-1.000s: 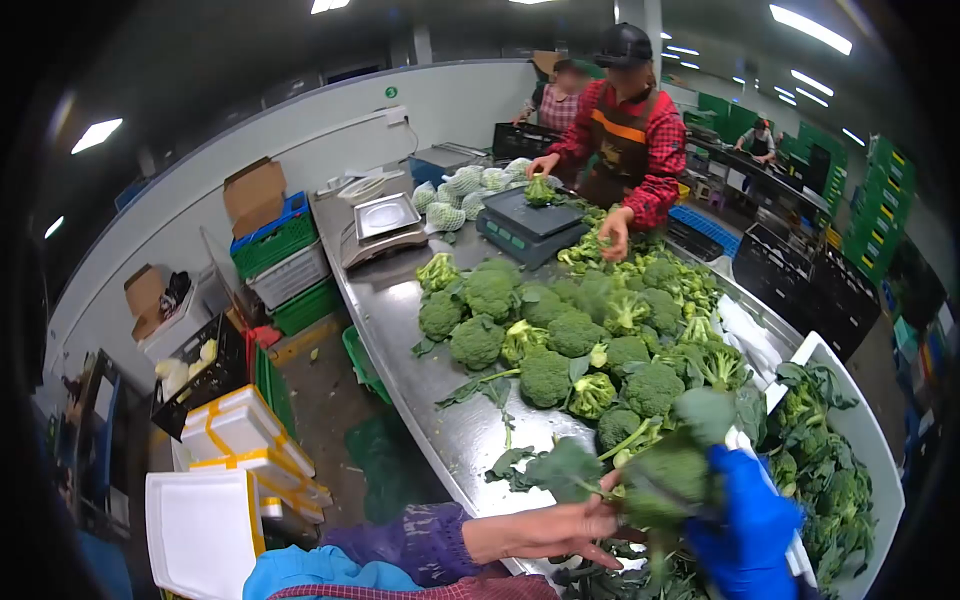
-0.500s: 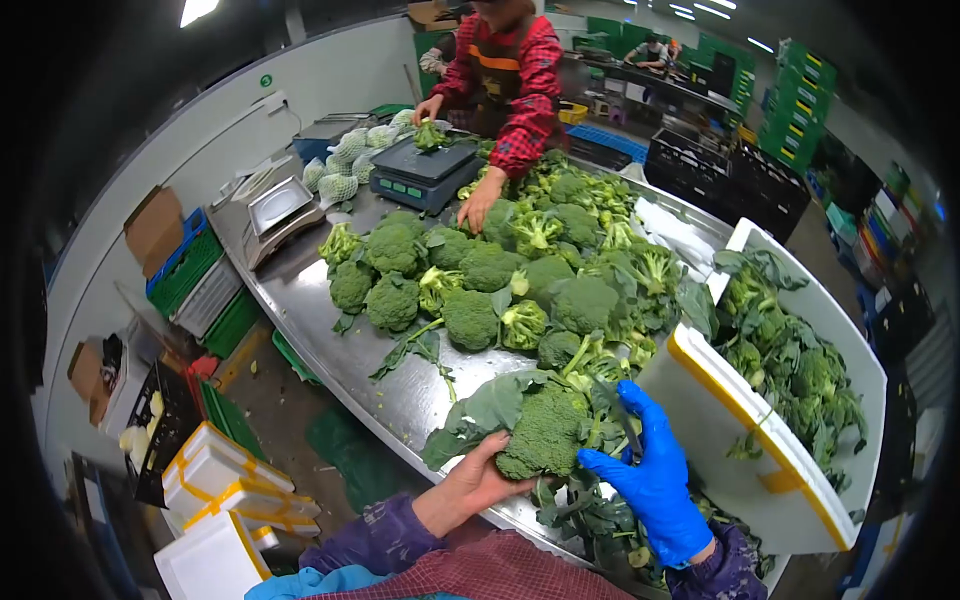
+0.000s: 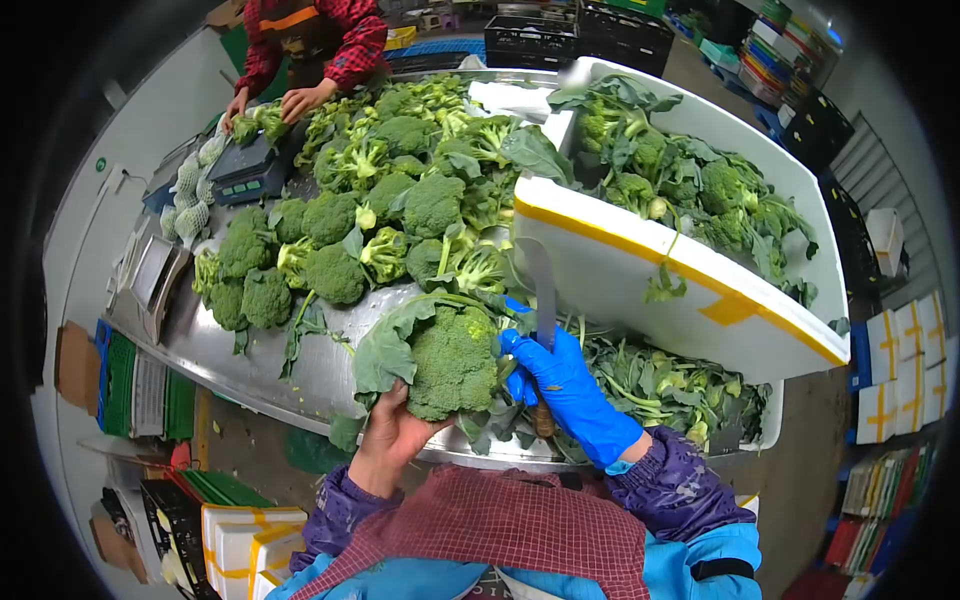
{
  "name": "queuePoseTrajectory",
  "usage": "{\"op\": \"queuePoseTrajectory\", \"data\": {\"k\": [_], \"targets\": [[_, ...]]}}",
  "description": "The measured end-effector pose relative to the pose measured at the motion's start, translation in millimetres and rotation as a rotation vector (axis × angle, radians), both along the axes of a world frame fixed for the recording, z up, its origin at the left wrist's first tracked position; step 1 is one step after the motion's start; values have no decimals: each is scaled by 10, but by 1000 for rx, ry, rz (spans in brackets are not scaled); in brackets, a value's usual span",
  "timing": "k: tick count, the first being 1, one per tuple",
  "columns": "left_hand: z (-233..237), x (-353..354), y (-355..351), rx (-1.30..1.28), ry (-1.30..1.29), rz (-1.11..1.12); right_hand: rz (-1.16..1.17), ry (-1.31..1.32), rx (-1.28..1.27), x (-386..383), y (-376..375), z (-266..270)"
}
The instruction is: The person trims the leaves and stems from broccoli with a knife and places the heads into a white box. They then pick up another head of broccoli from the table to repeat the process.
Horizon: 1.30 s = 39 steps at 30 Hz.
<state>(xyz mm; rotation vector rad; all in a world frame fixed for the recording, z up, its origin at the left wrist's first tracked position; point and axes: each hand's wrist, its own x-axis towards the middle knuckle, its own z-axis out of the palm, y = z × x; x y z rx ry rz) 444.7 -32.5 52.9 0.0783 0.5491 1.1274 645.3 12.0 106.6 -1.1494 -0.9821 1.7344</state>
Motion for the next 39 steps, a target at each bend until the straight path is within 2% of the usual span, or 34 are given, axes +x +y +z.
{"op": "queuePoseTrajectory", "data": {"k": [3, 5, 8, 11, 12, 13, 15, 16, 17, 19, 20, 21, 24, 25, 29, 31, 33, 35, 36, 37, 39], "targets": [[-25, -10, 19, 21, 45, -22, -84, 38, 27, -15, -2, -5], [-24, -48, 34, 4, -128, -45, -111, 38, 42, -11, 17, 22], [-30, -30, 52, 93, -147, 12, -147, -127, 157, 119, 104, 28], [-53, -103, 87, 77, -194, 72, -203, -115, 30, 306, 173, -86], [-101, -116, 98, 11, -523, 154, -88, -165, 89, 430, 199, -119], [-98, -124, 111, 16, -521, 160, -81, -162, 93, 526, 228, -203], [-23, -117, 156, 25, -178, 340, 26, -700, 438, 670, 240, -495], [-128, -174, 178, 85, -168, 312, -3, -835, 582, 709, 229, -645], [-93, -162, 193, 91, -168, 310, -8, -835, 588, 651, 214, -615], [7, -91, 186, 131, -186, 100, 44, -418, 419, 398, 144, -403], [20, -45, 181, 134, -109, 35, 184, -219, 29, 309, 90, 29], [37, 15, 174, 138, -106, 32, 269, -102, -95, 274, 82, 66], [11, 67, 129, 20, -261, -58, 154, -89, -183, 186, 33, -229], [33, 38, 118, 19, -261, -61, 134, 5, -172, 200, 30, -276], [120, -154, 89, 268, 286, -400, 20, 273, -221, 260, 24, -435], [212, -304, 106, 440, 398, -625, 13, 343, -213, 318, 24, -472], [455, -299, 87, 391, 443, -621, -41, 330, -222, 349, 21, -475], [559, -259, 87, 456, 513, -145, -40, 246, -158, 365, 36, -482], [660, -175, 133, 409, 597, 22, -34, 165, -97, 357, 50, -457], [637, -134, 189, 447, 845, 70, -36, 165, -95, 359, 54, -424], [541, -120, 249, 395, 881, -62, 53, -243, 26, 346, 51, -234]]}}
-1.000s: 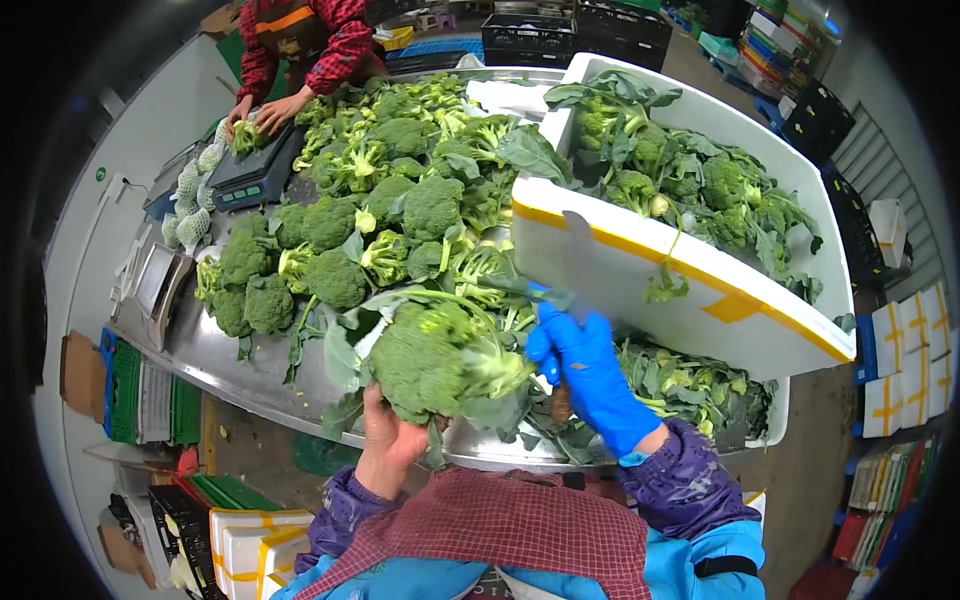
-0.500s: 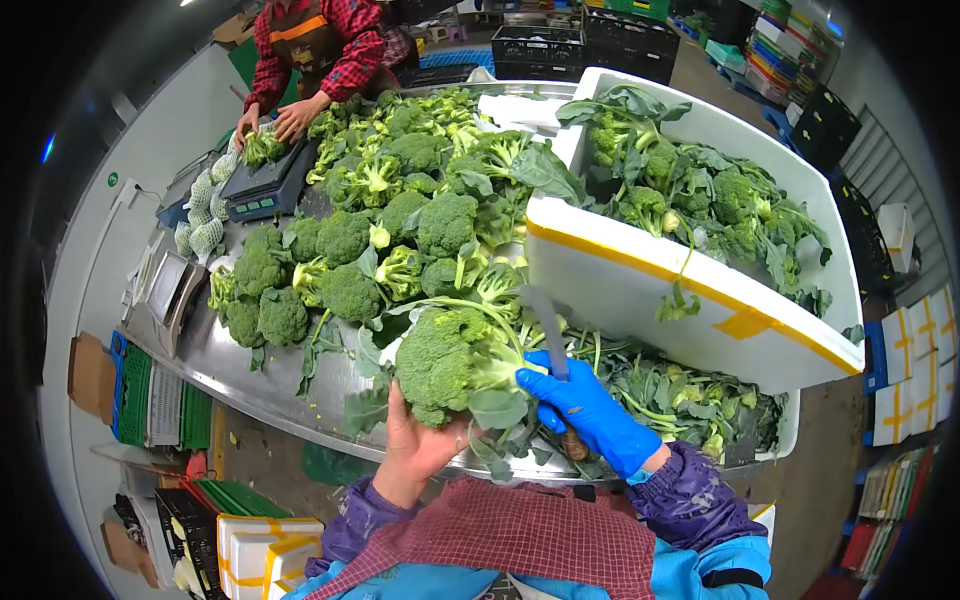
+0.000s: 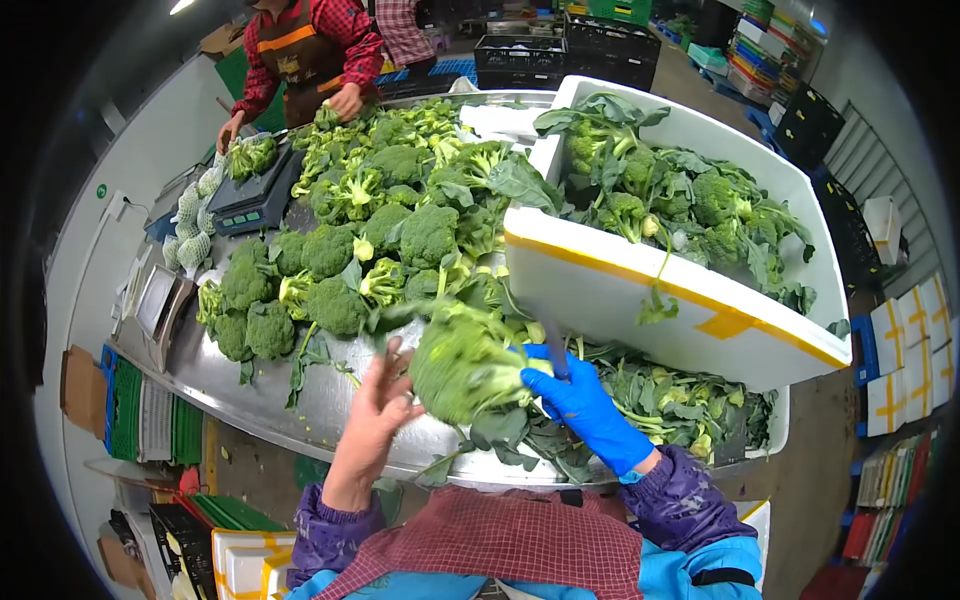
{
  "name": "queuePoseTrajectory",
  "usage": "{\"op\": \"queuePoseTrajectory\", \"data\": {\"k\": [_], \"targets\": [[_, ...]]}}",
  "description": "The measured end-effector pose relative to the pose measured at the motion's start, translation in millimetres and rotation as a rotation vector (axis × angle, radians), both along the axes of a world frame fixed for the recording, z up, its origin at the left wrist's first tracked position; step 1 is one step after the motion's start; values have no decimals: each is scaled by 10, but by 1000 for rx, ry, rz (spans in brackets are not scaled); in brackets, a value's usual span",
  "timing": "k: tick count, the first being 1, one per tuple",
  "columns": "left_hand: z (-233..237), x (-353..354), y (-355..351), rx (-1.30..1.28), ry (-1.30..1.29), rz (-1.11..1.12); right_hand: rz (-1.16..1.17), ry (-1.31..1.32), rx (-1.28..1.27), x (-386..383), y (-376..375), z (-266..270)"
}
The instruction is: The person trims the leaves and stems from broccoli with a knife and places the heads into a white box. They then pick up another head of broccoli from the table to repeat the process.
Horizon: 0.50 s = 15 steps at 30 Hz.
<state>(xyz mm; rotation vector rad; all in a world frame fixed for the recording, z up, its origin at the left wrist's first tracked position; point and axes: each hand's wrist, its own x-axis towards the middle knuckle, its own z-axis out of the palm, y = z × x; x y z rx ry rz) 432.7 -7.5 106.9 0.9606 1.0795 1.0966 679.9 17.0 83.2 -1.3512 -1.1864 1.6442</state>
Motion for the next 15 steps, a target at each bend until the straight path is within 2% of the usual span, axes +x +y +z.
{"op": "queuePoseTrajectory", "data": {"k": [1, 2, 4, 5, 7, 8, 9, 10, 12, 14, 15], "targets": [[-203, -3, 27, -63, -51, -77, 59, -76, 77, -54, -32, 184], [-209, 61, 40, 38, 146, -121, 56, -75, 75, -75, -37, 193], [-310, 164, 16, -109, -108, -79, 98, -169, 448, -94, -50, 192], [-312, 190, 7, -108, -105, -82, 94, -166, 449, -90, -49, 173], [-309, 212, 10, -315, -443, 5, 42, -95, 471, -47, -29, 69], [-320, 204, 6, -311, -446, 8, 23, -62, 481, -8, -15, 9], [-348, 185, -1, -393, -542, 0, 124, -442, 632, 61, -18, -75], [-392, 163, -15, -475, -637, -9, 128, -440, 635, 65, -15, -127], [-481, 161, -47, -502, -703, -46, 184, -855, 1000, 31, -5, -154], [-482, 236, -113, -564, -612, -89, 137, -877, 1059, -20, 17, -116], [-525, 264, -146, -584, -669, -92, 129, -928, 1028, -27, 24, -115]]}}
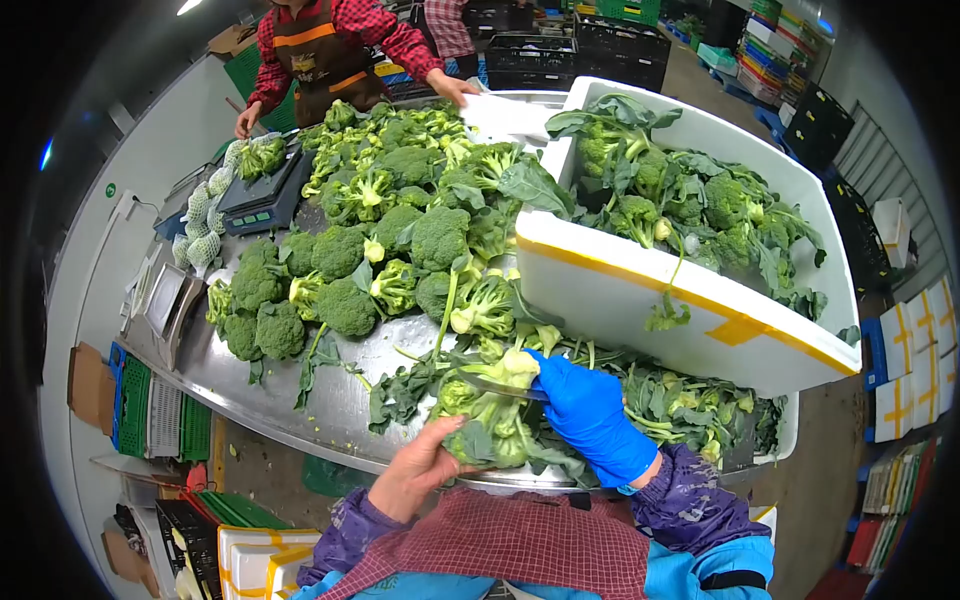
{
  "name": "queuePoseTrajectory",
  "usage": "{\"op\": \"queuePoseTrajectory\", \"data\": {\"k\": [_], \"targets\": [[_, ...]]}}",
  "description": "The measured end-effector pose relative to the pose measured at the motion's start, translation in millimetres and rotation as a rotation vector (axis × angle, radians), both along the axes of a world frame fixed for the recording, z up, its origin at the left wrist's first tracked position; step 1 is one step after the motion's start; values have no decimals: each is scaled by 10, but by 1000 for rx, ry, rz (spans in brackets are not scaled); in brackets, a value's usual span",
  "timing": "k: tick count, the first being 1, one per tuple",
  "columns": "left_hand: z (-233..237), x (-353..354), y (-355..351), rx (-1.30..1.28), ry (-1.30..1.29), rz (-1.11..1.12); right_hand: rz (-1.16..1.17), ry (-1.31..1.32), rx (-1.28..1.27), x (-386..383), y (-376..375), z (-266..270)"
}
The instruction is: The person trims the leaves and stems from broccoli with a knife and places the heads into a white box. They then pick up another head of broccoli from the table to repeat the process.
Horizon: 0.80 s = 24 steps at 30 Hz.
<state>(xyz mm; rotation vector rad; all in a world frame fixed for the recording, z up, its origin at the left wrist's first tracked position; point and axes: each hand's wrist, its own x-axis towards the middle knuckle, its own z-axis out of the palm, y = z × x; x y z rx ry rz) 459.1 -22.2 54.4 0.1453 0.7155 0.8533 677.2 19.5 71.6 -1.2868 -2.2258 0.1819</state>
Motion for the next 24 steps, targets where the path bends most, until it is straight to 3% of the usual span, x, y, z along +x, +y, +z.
{"op": "queuePoseTrajectory", "data": {"k": [3, 5, 6, 7, 9, 10, 11, 12, 14, 15, 17, 18, 20, 21, 23, 24], "targets": [[29, -21, -38, 33, 167, 39, -62, 74, -65, 216, 71, -336], [42, -70, -54, 58, 245, 59, -194, -485, -405, 506, 182, -566], [35, -172, -44, 202, 229, 91, -201, -483, -394, 520, 233, -549], [116, -186, -34, 331, 205, 132, -202, -286, -325, 478, 249, -354], [301, -180, 11, 231, 338, 197, -204, 114, -235, 336, 79, -133], [265, -161, 26, 322, 403, 228, -116, 226, -125, 246, 100, -160], [235, -139, 60, 421, 467, 261, -119, 236, -113, 164, 108, -73], [254, -134, 74, 432, 470, 257, -31, 92, -83, 102, 80, 88], [277, -109, 47, 495, 722, 192, 72, -215, -47, 52, 39, 298], [280, -101, 37, 494, 720, 191, 71, -217, -49, 36, 45, 333], [286, -102, 30, 549, 738, 182, -35, -542, 31, 12, 69, 376], [279, -121, 24, 548, 738, 181, -35, -542, 31, 56, 132, 271], [260, -190, 0, 581, 1183, -49, -173, -485, 21, 245, 275, -48], [277, -221, -28, 588, 1187, -48, -178, -480, 27, 338, 278, -55], [316, -238, -75, 971, 1646, 12, -266, -346, -122, 467, 318, 22], [340, -226, -47, 908, 1417, 101, -132, -202, -68, 427, 250, 62]]}}
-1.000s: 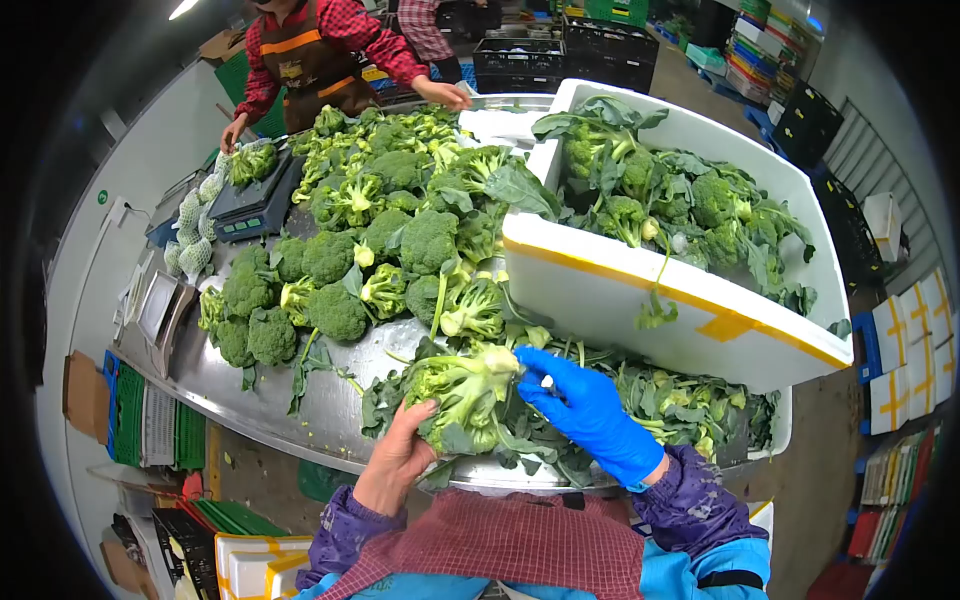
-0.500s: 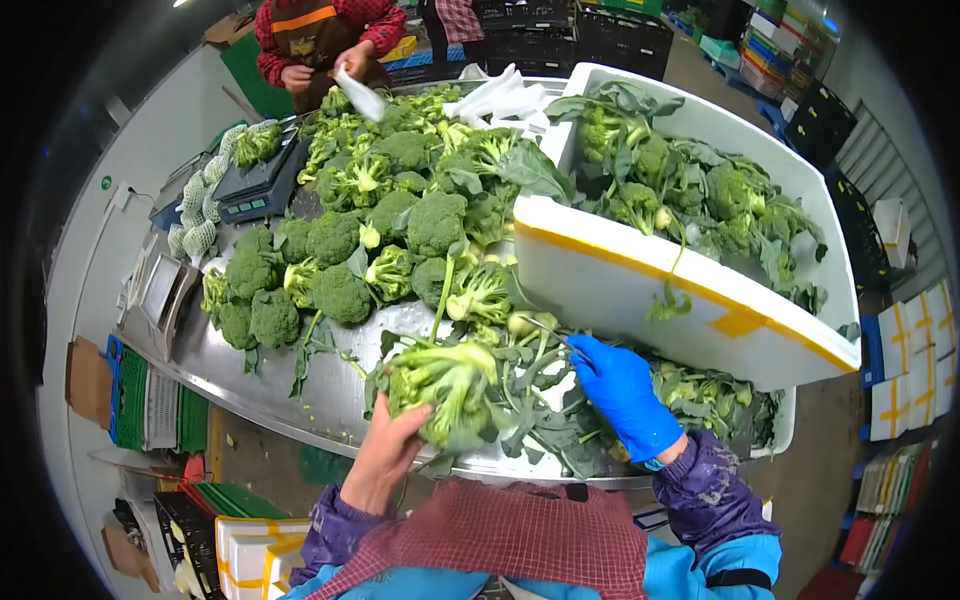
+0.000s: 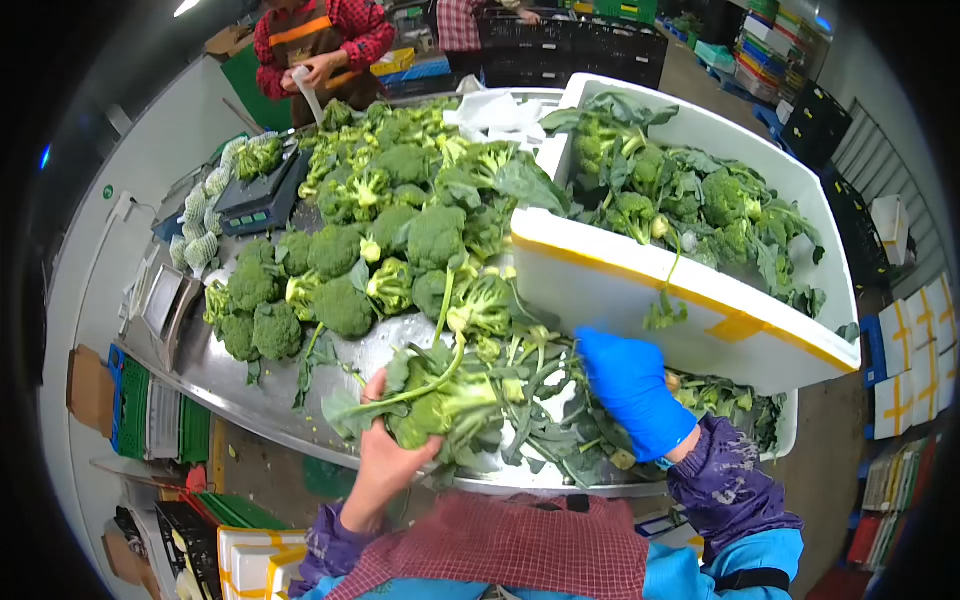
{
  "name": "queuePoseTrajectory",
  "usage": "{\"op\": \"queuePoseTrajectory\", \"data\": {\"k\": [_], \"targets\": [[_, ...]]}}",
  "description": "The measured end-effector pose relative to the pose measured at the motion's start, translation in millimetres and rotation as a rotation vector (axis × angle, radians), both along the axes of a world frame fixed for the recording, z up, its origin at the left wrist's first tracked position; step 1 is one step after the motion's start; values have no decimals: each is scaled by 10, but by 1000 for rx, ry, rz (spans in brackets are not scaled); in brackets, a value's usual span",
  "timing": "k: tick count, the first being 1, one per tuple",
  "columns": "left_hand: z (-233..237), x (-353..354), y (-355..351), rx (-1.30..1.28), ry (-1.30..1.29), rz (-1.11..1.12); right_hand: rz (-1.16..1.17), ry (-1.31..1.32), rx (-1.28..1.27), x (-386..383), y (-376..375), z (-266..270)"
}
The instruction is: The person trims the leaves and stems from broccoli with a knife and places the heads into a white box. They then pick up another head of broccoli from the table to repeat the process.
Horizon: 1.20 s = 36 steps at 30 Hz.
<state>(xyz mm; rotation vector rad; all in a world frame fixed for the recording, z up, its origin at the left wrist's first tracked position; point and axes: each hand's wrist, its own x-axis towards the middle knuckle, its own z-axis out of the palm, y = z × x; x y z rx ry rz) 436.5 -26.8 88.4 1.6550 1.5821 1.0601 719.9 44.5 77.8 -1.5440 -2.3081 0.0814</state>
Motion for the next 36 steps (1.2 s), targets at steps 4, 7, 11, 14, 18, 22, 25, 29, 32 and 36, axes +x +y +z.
{"op": "queuePoseTrajectory", "data": {"k": [4, 7, 11, 14, 18, 22, 25, 29, 32, 36], "targets": [[3, 5, 22, -141, -187, 20, 231, 33, -92, -281, -166, 220], [-21, 15, 20, -54, -227, 6, 183, -252, -26, -376, -174, 332], [70, -13, 22, 32, -139, -75, -57, -362, 34, -113, 159, -13], [-88, -73, -38, -318, -119, 76, 180, -142, 130, -191, -56, 197], [-111, -57, 85, -179, -344, -18, 314, -415, 163, -279, -137, 388], [39, 4, 96, -348, -629, -17, 335, -503, 183, -287, -58, 465], [18, -2, 94, -391, -704, -32, 346, -553, 211, -336, -6, 500], [-116, -15, 104, -424, -703, 9, 186, -499, 156, -391, 104, 191], [-77, -113, 80, -469, -776, 8, -5, -418, 11, -175, 226, -24], [-97, -190, 33, -389, -850, 40, -39, 128, -372, -233, 22, -53]]}}
